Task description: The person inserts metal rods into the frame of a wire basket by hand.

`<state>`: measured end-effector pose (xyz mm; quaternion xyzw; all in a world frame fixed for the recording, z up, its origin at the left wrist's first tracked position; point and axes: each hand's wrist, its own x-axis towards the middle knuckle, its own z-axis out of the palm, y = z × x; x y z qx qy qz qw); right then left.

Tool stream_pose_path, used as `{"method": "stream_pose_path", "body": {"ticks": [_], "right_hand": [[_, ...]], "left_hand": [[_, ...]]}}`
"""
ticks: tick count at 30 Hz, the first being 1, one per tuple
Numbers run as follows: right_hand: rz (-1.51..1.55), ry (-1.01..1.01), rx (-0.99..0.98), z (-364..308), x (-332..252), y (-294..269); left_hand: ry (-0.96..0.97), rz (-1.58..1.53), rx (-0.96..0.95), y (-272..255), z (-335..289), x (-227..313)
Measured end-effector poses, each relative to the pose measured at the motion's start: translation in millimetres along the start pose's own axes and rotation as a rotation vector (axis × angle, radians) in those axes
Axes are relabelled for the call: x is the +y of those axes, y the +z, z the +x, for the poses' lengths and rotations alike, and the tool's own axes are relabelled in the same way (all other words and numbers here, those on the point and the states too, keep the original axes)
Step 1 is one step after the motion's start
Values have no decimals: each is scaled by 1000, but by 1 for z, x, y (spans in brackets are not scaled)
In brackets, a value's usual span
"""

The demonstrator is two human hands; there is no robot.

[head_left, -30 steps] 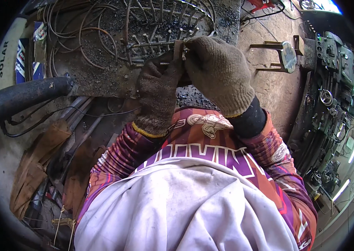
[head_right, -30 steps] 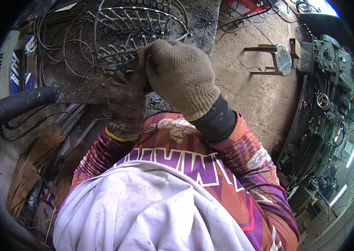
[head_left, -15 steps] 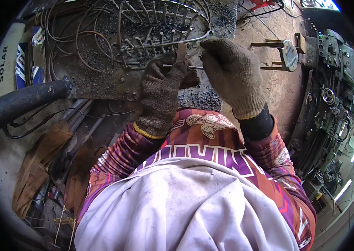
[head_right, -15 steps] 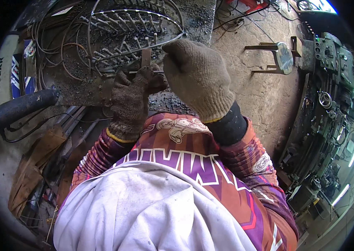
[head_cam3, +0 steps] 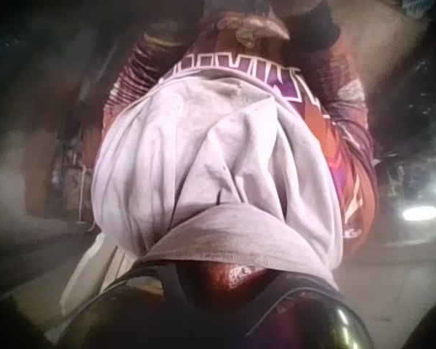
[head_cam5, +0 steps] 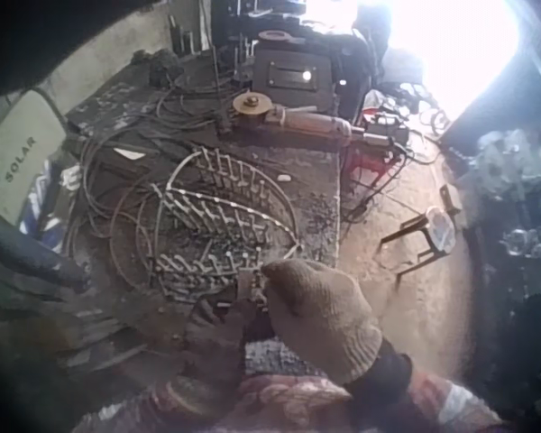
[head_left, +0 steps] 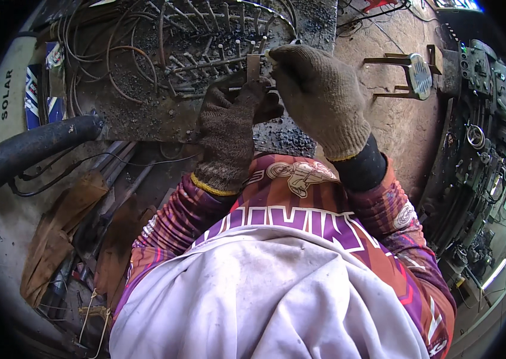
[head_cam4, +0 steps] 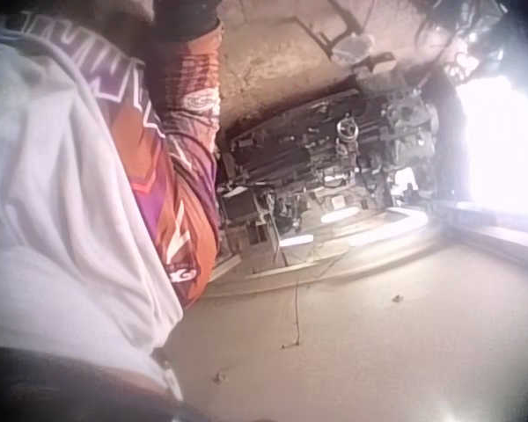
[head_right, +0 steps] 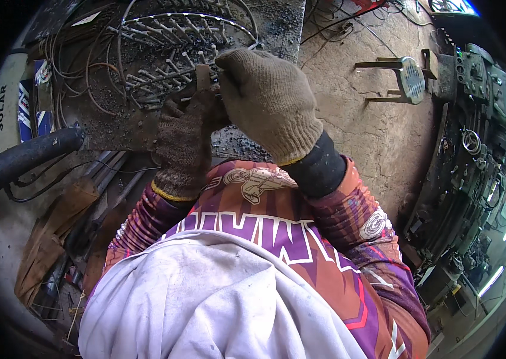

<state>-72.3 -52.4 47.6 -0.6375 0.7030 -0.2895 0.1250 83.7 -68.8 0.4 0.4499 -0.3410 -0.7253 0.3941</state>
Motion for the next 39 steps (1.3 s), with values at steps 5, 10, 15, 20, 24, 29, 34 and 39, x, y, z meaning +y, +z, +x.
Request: {"method": "stream_pose_path", "body": {"ticks": [5,10,15,20,24,29,34,39], "right_hand": [[26,-29,-13,3,-3,3],[15,-58,-53,6,-2,4],[-61,-99,-250,-1,9,-13],[220,193,44,-17,39,-23],[45,86,-30,-18,62,-21],[-215,-27,-153,-18,74,-11],[-127,-108,-148,-13,90,-7],[15,-90,-133,-9,98,-7]], "left_hand": [[195,262,-16,-3,-1,-6],[126,117,-28,-5,0,-6],[91,168,-35,-2,-5,1],[-154,-44,43,6,-5,-14],[-142,-37,49,18,-3,-15],[-131,-66,210,39,1,-18],[43,-45,353,52,-4,-21],[37,-50,412,55,-7,-25]]}}
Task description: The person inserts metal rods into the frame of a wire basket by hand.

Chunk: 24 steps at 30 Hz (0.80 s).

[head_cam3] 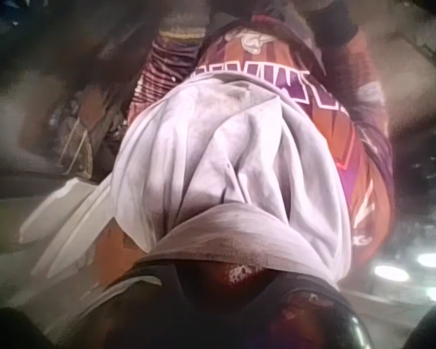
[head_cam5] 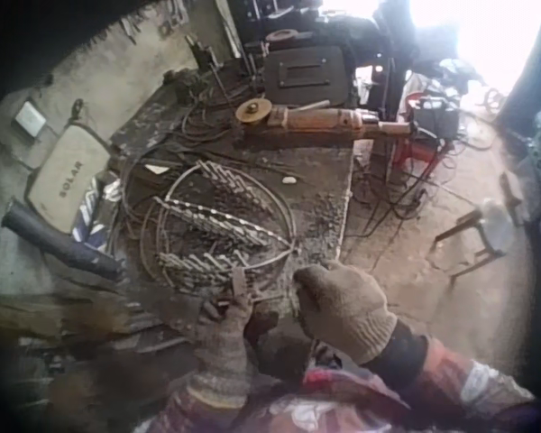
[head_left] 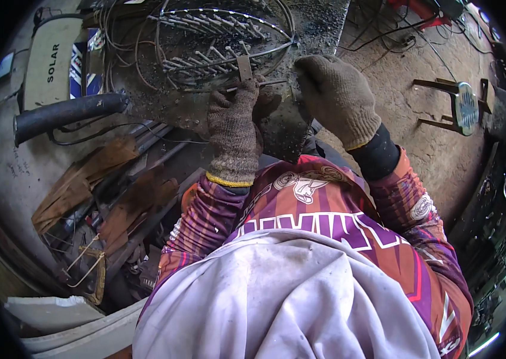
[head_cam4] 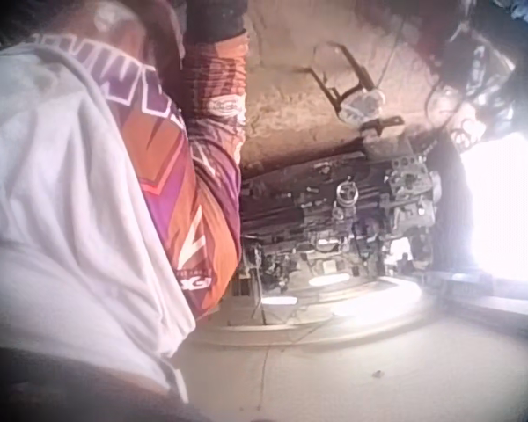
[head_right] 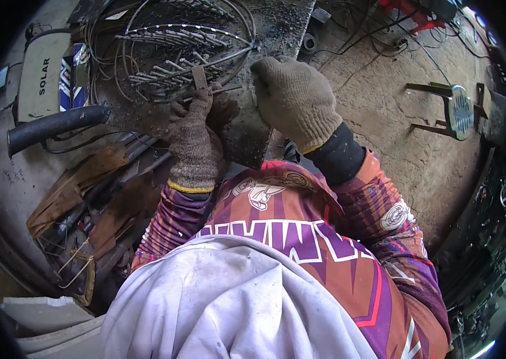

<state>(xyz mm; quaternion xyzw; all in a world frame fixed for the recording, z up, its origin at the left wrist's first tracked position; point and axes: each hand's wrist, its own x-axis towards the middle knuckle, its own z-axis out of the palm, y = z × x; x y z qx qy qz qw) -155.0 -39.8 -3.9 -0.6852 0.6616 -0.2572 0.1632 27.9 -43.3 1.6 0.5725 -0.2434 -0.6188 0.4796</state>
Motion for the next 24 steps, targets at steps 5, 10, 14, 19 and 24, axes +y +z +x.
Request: {"method": "stream_pose_path", "body": {"ticks": [5,10,14,19,24], "right_hand": [[167,-109,86,10,-14,-2],[208,-178,179,24,-23,7],[196,-184,170,28,-31,9],[140,-168,143,29,-40,15],[147,-187,154,29,-48,16]], "left_hand": [[14,-50,6,-9,6,-13],[-53,-177,-82,-13,17,-21],[-51,-128,-149,-14,22,-22],[491,631,-128,-28,14,-22],[819,1238,-130,-28,10,-9]]}}
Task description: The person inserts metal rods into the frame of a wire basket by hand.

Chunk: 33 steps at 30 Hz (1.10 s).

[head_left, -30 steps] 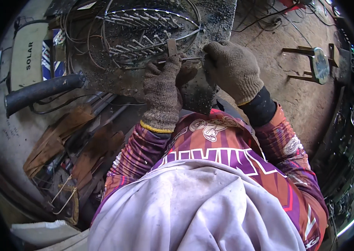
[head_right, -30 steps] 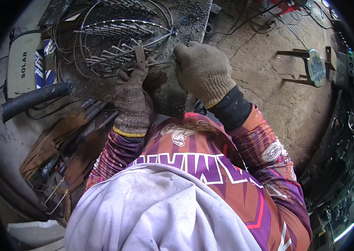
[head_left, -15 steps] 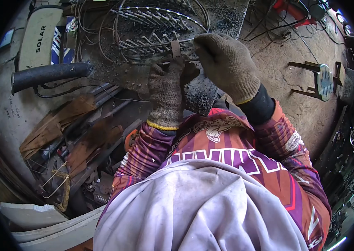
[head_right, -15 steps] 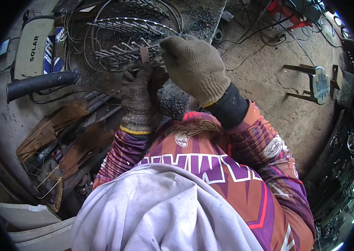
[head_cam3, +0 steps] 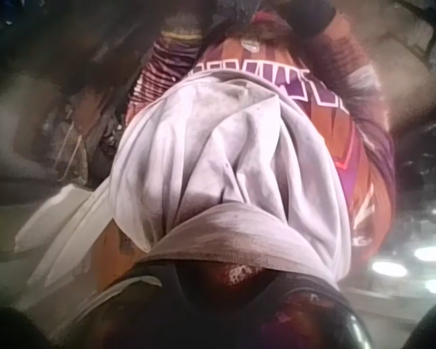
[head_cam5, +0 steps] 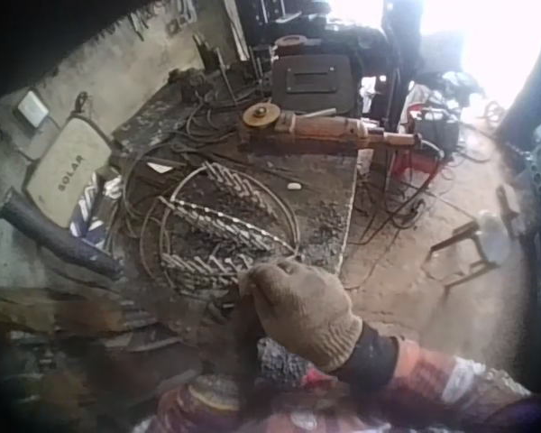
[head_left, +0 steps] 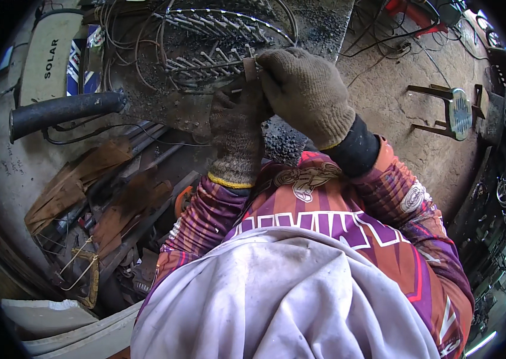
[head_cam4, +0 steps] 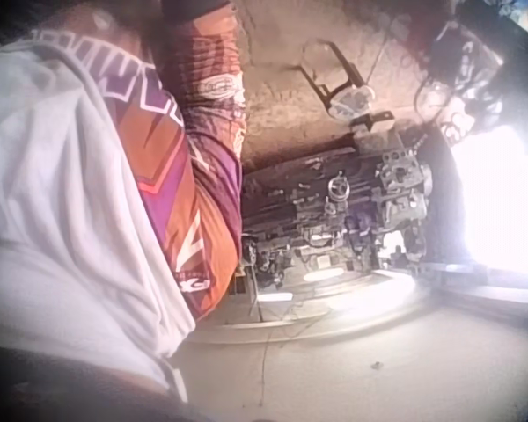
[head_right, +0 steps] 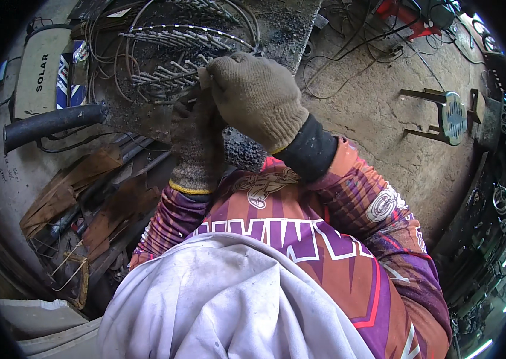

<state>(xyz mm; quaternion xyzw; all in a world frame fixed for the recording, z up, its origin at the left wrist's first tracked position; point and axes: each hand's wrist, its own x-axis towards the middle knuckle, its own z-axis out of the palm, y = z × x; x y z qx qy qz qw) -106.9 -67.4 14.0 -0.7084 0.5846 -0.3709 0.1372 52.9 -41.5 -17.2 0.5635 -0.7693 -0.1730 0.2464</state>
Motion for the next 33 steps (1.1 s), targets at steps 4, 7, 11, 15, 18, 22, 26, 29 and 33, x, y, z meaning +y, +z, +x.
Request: {"method": "stream_pose_path", "body": {"ticks": [4,7,11,15,18,22,26,29,33], "right_hand": [[-33,-11,-86,2,-1,-7],[-44,22,-207,3,-5,-28],[-6,-9,-29,-7,14,-40],[53,74,-11,-12,23,-41],[93,71,-6,-13,26,-39],[122,80,-13,-15,34,-31],[128,51,18,-14,36,-24],[119,10,40,-11,35,-21],[141,26,44,-9,37,-14]], "left_hand": [[-16,-58,20,0,0,3],[-62,-95,-6,2,-3,3],[-354,-891,-132,9,-13,11],[-669,-1257,78,19,3,33],[-762,-1331,86,20,9,34],[-763,-1360,92,19,12,37],[-835,-1371,78,31,10,21],[-879,-1334,105,34,11,18],[-798,-1255,94,20,14,35]]}}
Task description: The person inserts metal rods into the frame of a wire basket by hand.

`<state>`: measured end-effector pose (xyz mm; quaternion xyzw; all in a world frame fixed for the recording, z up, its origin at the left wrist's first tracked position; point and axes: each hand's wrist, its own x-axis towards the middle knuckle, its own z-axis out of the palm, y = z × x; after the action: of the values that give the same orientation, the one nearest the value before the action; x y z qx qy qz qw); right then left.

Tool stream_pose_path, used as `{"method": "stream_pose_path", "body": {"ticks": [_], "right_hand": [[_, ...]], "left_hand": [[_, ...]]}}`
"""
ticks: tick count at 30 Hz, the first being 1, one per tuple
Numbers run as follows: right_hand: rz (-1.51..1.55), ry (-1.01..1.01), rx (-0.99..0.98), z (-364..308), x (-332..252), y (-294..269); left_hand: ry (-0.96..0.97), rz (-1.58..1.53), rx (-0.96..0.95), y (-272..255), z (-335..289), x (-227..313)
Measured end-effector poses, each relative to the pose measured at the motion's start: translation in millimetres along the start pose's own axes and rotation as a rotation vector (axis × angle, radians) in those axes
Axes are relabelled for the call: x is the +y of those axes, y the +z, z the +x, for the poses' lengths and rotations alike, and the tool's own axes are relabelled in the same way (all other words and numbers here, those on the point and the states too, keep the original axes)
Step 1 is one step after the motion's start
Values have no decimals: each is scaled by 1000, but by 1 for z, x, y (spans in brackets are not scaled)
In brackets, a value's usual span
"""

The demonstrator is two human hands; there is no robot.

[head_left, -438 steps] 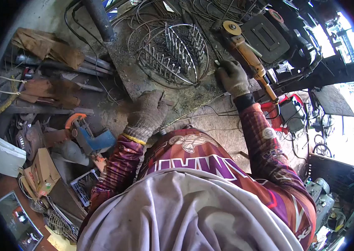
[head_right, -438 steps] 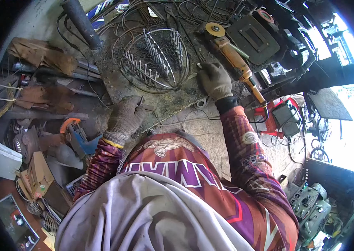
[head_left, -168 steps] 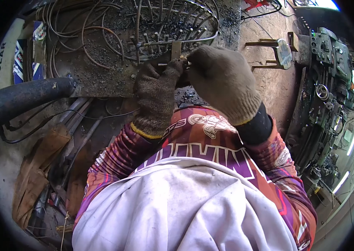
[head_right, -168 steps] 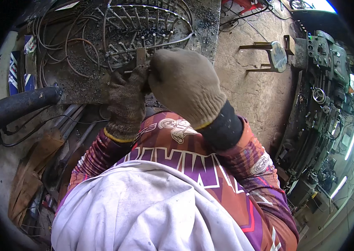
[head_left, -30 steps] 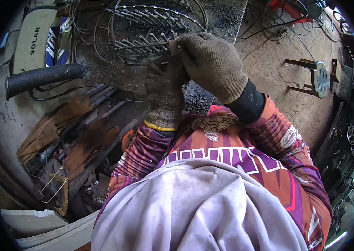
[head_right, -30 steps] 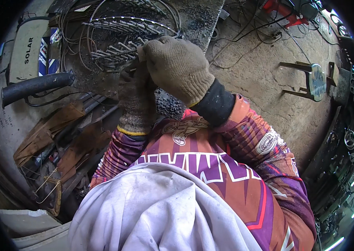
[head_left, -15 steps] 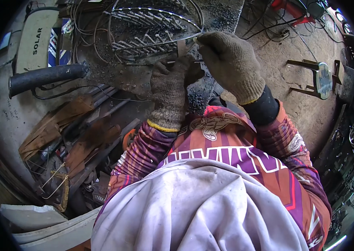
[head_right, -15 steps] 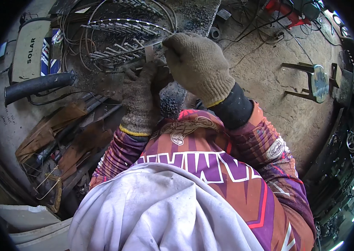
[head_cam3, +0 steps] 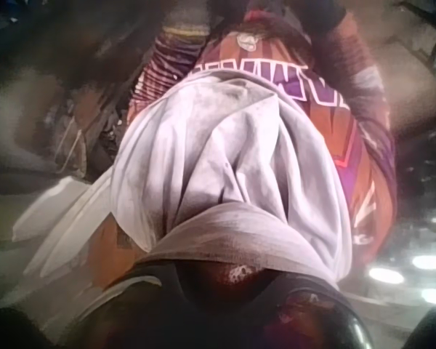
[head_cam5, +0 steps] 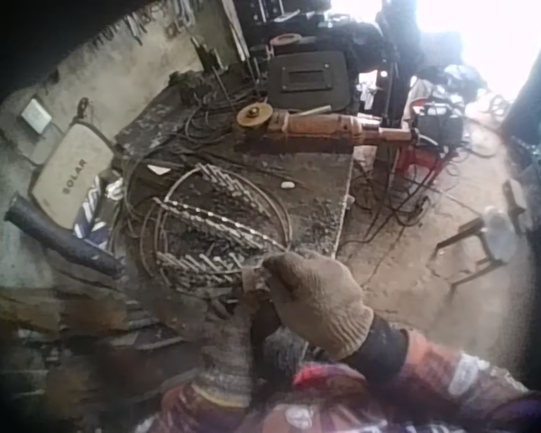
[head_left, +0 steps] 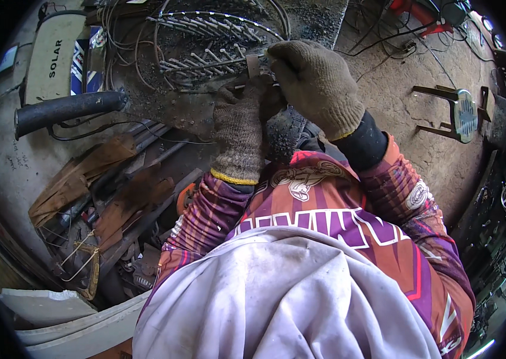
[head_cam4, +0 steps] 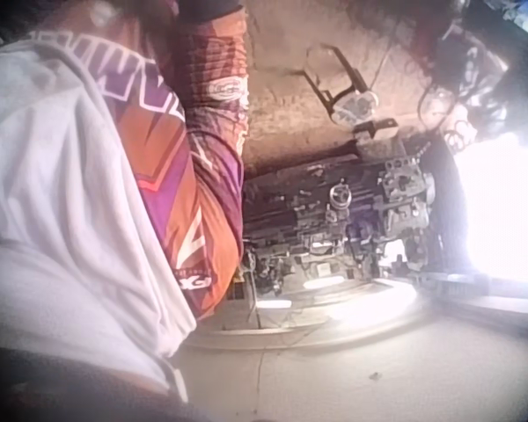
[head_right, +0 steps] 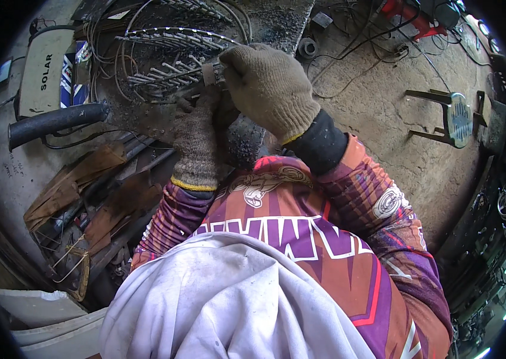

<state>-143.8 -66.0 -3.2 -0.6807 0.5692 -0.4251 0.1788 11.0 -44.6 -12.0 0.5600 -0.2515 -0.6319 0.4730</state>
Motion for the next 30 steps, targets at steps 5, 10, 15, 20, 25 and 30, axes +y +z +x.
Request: {"method": "stream_pose_path", "body": {"ticks": [5,10,15,20,25,30], "right_hand": [[-50,-54,9,4,-2,6],[-116,-35,-80,5,-9,2],[-159,-68,-97,6,-13,-1],[-192,39,-216,2,-7,-23],[-138,86,-54,-1,5,-29],[-47,48,-38,-2,17,-18]], "left_hand": [[323,361,-123,-36,26,-32],[752,1783,-32,-29,7,-10],[888,1341,-119,-32,11,-17],[167,163,-76,-4,-3,-7],[-134,58,-14,13,-17,6],[-148,17,8,1,6,-17]]}}
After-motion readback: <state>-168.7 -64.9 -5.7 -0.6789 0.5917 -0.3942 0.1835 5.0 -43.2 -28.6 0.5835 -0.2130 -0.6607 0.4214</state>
